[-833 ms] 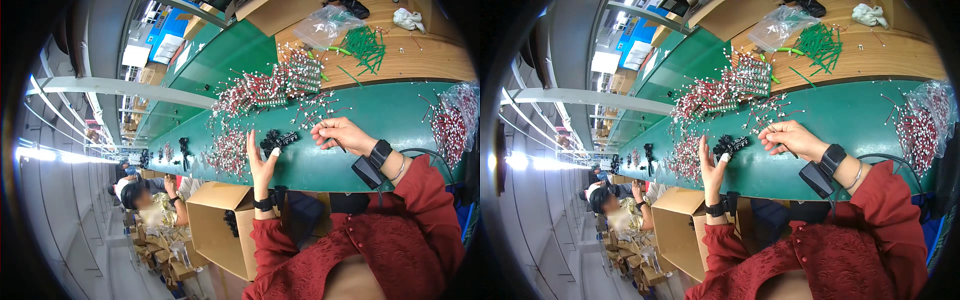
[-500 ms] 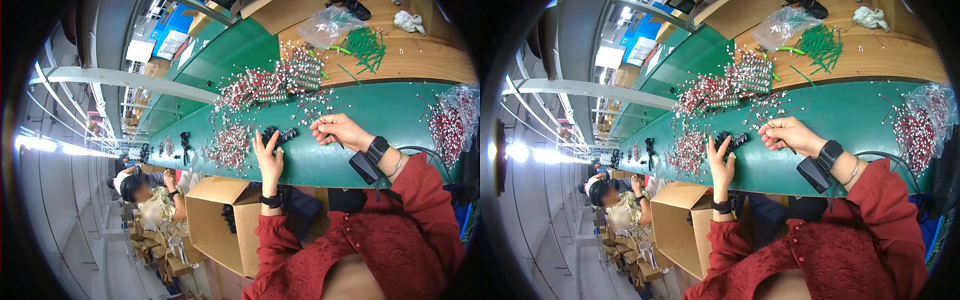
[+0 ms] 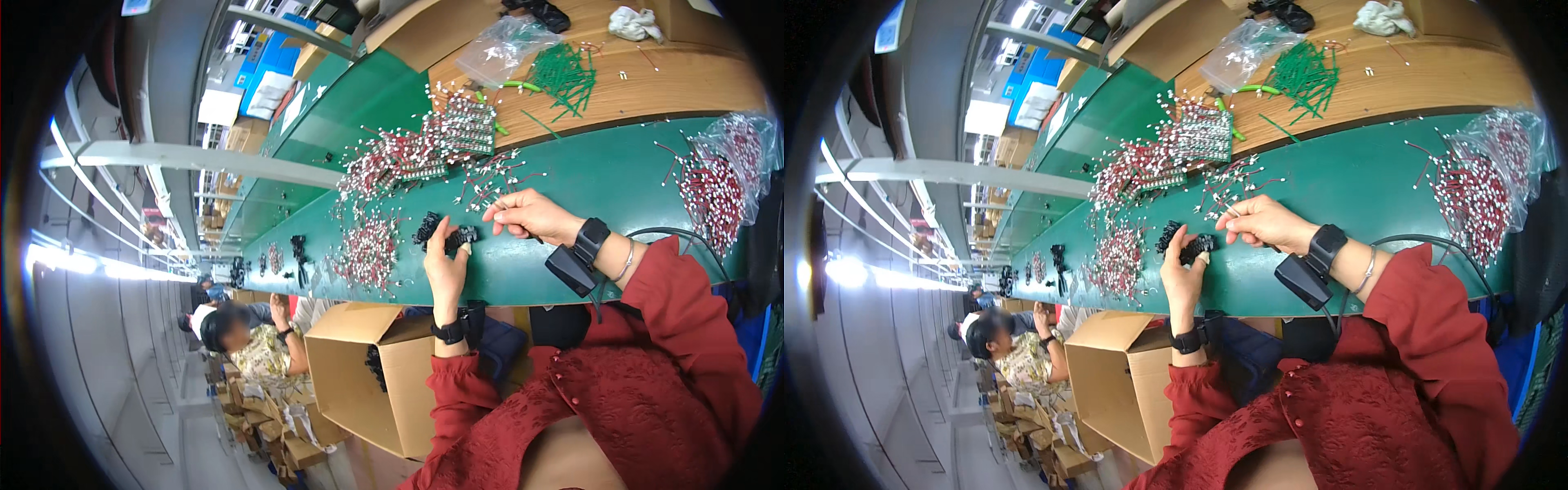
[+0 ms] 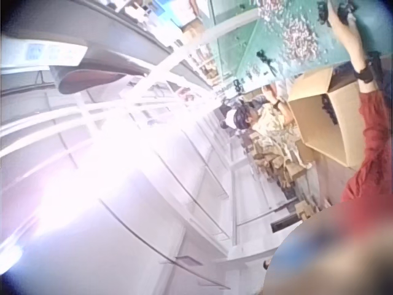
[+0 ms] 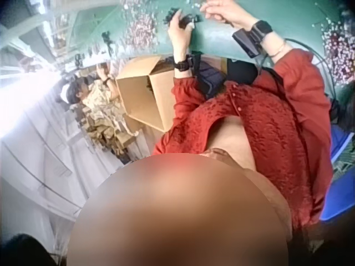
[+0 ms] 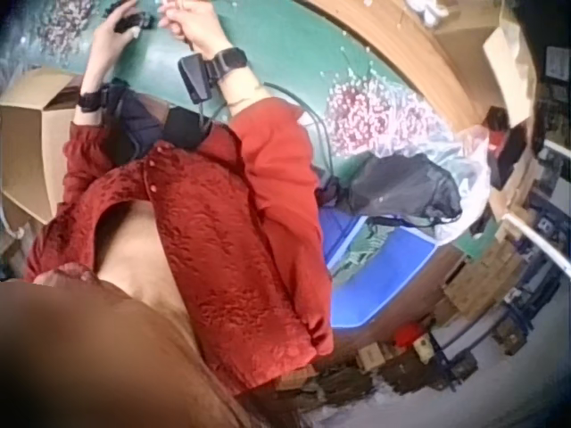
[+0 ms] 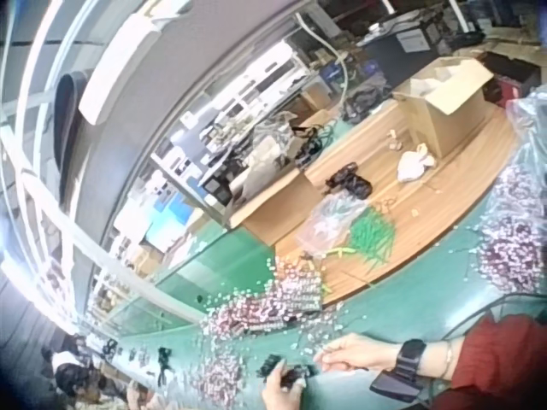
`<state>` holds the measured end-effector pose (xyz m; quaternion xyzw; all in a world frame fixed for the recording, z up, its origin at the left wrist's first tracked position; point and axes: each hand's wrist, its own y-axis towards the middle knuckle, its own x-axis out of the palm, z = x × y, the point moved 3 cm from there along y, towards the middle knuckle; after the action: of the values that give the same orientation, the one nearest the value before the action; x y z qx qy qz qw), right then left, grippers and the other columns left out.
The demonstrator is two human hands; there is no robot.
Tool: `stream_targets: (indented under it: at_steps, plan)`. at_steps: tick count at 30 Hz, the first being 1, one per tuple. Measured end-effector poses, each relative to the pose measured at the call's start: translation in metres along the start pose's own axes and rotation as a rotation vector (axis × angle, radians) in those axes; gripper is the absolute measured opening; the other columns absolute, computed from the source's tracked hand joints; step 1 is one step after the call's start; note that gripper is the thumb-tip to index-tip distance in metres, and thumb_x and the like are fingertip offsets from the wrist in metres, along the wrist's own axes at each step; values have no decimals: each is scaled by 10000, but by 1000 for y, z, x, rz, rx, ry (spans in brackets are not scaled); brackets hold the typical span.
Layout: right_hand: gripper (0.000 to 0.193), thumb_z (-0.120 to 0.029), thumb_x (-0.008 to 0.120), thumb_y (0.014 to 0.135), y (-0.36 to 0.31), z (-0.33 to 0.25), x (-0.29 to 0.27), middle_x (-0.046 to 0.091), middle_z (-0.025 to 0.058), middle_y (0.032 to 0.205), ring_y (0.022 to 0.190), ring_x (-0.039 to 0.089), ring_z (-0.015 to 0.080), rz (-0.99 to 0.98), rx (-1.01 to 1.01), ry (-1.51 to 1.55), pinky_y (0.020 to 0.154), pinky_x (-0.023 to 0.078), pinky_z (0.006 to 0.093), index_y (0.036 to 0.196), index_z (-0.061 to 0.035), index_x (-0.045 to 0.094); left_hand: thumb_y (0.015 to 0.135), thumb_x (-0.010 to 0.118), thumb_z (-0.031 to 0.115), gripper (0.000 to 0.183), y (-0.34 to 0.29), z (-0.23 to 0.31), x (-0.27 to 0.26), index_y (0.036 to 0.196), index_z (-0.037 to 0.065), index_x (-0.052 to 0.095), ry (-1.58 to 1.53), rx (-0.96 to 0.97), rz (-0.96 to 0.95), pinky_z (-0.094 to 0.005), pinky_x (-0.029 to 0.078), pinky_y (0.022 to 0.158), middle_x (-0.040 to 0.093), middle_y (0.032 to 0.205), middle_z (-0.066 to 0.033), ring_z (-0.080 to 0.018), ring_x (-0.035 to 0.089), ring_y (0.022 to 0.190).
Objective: The person inserts small red and white LED components into black plastic housings at a factory assembly station. The hands pick up LEDs from a pile on the green table and place them into the housings one by one.
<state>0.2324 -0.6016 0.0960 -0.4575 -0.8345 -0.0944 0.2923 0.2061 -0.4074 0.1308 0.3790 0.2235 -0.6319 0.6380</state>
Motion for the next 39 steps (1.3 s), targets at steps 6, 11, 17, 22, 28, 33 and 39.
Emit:
stream_targets:
  at_steps: [6, 11, 17, 22, 28, 33, 39]
  plan:
    - [186, -122, 651, 758, -3, 6, 6, 637, 20, 796, 749, 567, 81, 197, -128, -425, 691, 458, 256, 914, -21, 651, 666, 613, -64, 654, -16, 12, -4, 1282, 44, 422, 22, 183, 50, -396, 341, 1003, 531, 1163, -159, -302, 467, 1160]
    - [204, -129, 654, 758, 1, 7, 5, 636, 29, 783, 742, 560, 69, 170, -134, -387, 676, 458, 251, 926, -15, 645, 672, 581, -37, 482, -12, 4, 2, 1141, 42, 507, 181, 285, 74, -497, 273, 1032, 550, 1042, -137, -319, 505, 1058]
    - [408, -267, 709, 661, -11, 0, 18, 622, 122, 895, 835, 613, 268, 238, -313, -827, 752, 484, 346, 979, -25, 627, 695, 611, -13, 295, -17, 1, 13, 953, 126, 645, 213, 394, 141, -446, 317, 975, 548, 794, -27, -200, 536, 816]
    - [408, -237, 686, 687, -18, 6, 41, 531, 95, 1016, 908, 577, 291, 227, -433, -1133, 797, 476, 386, 1047, -75, 587, 690, 635, 0, 322, -17, 3, 13, 983, 131, 650, 211, 416, 178, -444, 300, 992, 556, 795, -24, -195, 555, 827]
    - [395, -189, 691, 679, -14, 6, 36, 548, 100, 1014, 902, 579, 290, 216, -354, -1127, 780, 475, 401, 1049, -89, 590, 648, 559, 75, 550, -31, 33, 6, 1198, 69, 540, 349, 403, 240, -471, 90, 1080, 521, 1213, -87, -302, 375, 1250]
    - [383, -196, 691, 629, -22, -23, 26, 612, 133, 927, 859, 599, 319, 209, -360, -1169, 744, 478, 392, 980, -64, 619, 673, 644, 59, 575, -25, 44, 18, 1225, 30, 488, 137, 378, 64, -412, 317, 974, 511, 1203, -123, -317, 449, 1123]
    - [215, -165, 633, 685, -43, -81, -23, 654, 102, 753, 740, 643, 248, 515, -373, -963, 665, 490, 337, 860, -40, 645, 697, 713, 98, 500, -30, 42, 36, 1165, 77, 540, 225, 330, 40, -397, 360, 878, 535, 1087, -109, -285, 487, 1010]
